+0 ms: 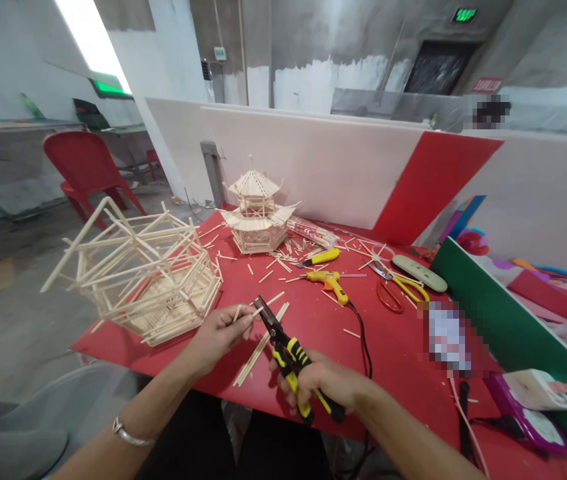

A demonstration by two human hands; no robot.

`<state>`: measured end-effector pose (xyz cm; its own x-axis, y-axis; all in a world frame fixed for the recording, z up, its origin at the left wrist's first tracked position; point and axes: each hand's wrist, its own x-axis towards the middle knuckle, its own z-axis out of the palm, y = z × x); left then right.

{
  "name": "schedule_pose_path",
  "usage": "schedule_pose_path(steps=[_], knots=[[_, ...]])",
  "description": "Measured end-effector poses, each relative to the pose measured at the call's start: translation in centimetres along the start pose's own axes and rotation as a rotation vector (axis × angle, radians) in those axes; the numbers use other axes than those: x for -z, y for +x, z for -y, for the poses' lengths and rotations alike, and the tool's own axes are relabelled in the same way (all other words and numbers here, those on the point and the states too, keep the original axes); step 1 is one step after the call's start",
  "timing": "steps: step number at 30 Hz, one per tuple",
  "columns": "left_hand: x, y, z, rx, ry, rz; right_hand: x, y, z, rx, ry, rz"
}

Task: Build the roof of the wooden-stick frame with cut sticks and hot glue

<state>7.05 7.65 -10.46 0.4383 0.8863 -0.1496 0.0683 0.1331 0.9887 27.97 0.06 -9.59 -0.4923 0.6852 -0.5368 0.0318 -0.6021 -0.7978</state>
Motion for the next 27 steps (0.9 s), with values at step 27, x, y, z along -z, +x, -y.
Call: schedule_pose_path(steps=[27], knots=[[2.1,4.0,2.5,0.053,0.94,-0.282,8.2,8.4,8.5,-0.083,-1.319,-0.546]])
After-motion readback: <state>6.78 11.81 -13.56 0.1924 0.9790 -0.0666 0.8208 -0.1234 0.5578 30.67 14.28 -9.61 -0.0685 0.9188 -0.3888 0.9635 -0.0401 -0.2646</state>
